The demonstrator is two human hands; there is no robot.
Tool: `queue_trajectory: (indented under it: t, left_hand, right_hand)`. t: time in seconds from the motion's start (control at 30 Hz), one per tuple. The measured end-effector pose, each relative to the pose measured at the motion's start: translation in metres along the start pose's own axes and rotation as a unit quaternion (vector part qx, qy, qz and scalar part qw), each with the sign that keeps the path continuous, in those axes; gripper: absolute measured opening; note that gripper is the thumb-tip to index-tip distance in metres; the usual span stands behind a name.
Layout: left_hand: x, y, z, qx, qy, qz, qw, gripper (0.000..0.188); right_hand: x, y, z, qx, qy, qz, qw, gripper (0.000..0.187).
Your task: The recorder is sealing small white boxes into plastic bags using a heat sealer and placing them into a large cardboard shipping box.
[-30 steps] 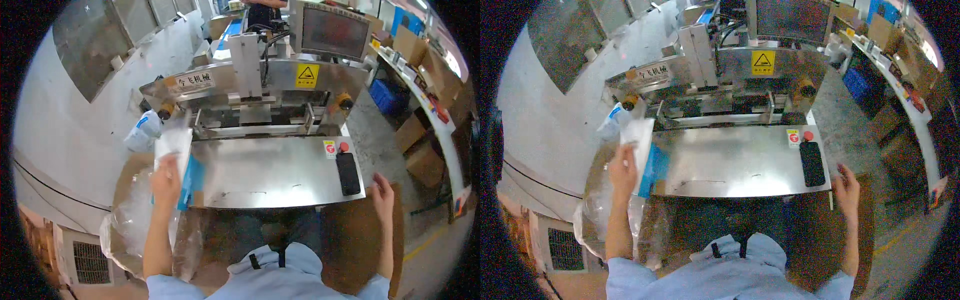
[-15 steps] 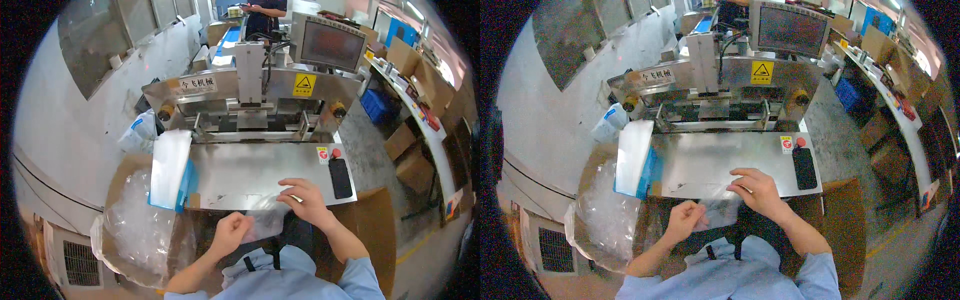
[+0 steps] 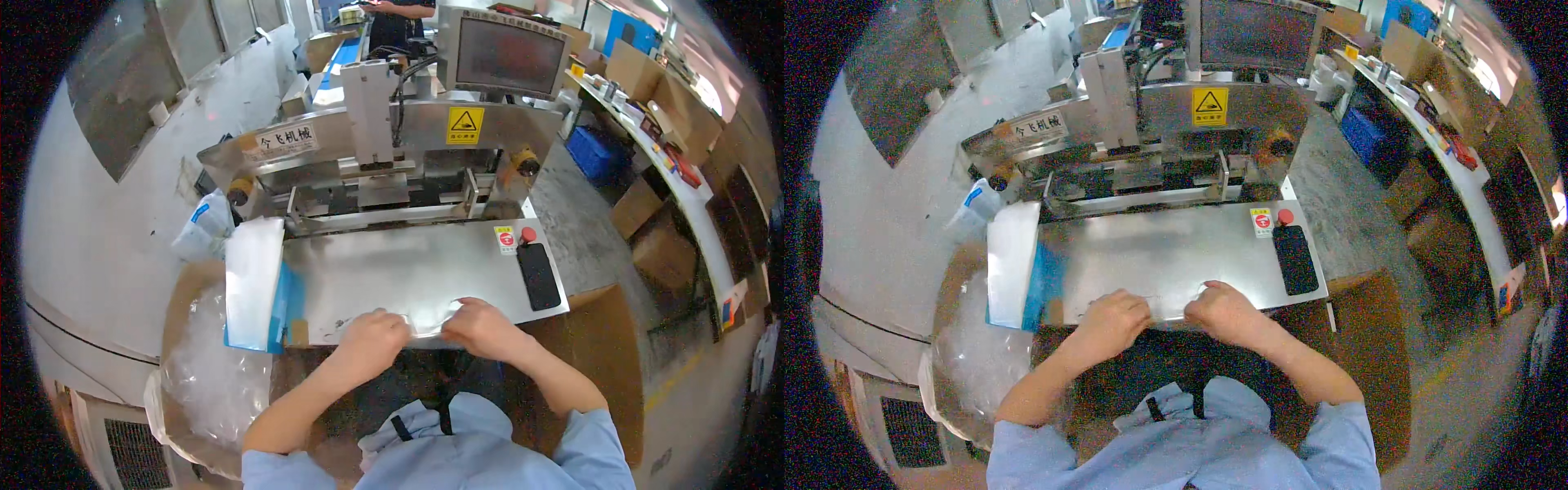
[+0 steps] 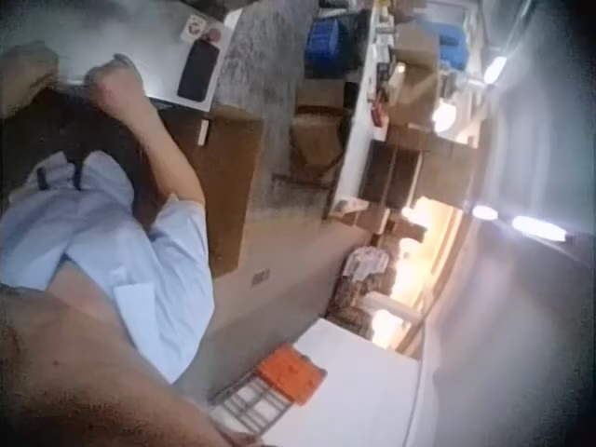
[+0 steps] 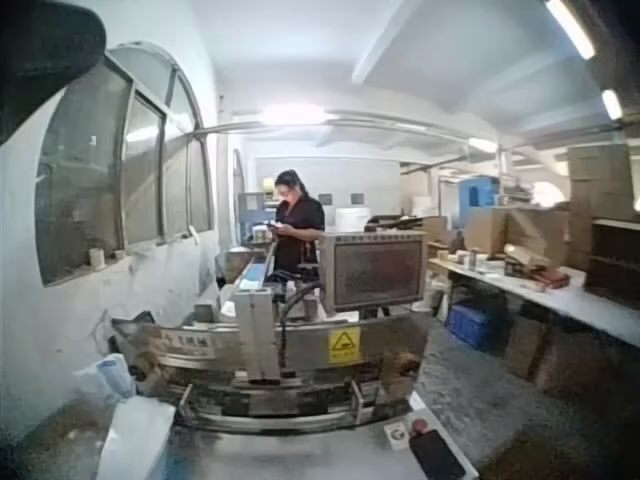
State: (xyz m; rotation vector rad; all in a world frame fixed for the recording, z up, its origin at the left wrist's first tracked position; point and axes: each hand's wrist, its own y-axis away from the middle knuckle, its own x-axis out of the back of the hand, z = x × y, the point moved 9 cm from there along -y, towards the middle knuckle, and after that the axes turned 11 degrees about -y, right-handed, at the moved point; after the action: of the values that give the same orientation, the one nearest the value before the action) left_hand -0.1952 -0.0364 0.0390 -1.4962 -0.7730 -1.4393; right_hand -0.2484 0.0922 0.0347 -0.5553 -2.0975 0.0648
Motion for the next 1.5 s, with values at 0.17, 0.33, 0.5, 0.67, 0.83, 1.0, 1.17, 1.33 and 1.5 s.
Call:
queue_trajectory:
  t: [0.17, 0.33, 0.5, 0.67, 0.83, 1.0, 1.17, 1.33, 1.5]
  left_hand:
    - [0.008, 0.019, -0.001, 0.052, 0.212, -0.148, 0.964, 0.016]
    - [0.007, 0.012, -0.022, 0.089, 0.220, -0.186, 0.953, 0.021]
    - [-0.006, 0.004, -0.051, 0.073, 0.138, -0.131, 0.979, 0.020]
    - [0.008, -0.017, -0.068, 0.059, 0.188, -0.135, 0.971, 0.019]
    - [0.001, -0.041, -0.123, 0.068, 0.206, -0.039, 0.975, 0.022]
    - [-0.049, -0.074, -0.196, 0.196, 0.233, -0.192, 0.933, 0.037]
    - [-0.070, -0.129, -0.282, 0.257, 0.279, -0.191, 0.905, 0.035]
    - [-0.066, -0.167, -0.317, 0.283, 0.360, -0.171, 0.872, 0.041]
    - [-0.067, -0.169, -0.327, 0.210, 0.235, 0.017, 0.949, 0.055]
  right_hand:
    - [0.025, 0.024, 0.006, -0.030, -0.181, -0.027, 0.983, 0.010]
    - [0.030, 0.005, 0.007, 0.025, -0.268, -0.009, 0.963, 0.012]
    - [0.021, -0.014, 0.034, -0.055, -0.202, 0.015, 0.978, 0.011]
    - [0.022, -0.029, 0.071, -0.071, -0.282, 0.031, 0.956, 0.013]
    - [0.048, -0.069, 0.084, -0.002, -0.201, 0.093, 0.975, 0.012]
    - [0.027, -0.110, 0.154, -0.074, -0.116, 0.066, 0.988, 0.020]
    - [0.023, -0.166, 0.209, -0.170, -0.138, 0.084, 0.972, 0.025]
    - [0.050, -0.196, 0.243, -0.196, -0.100, 0.119, 0.968, 0.026]
    - [0.037, -0.217, 0.205, -0.163, 0.020, 0.163, 0.973, 0.033]
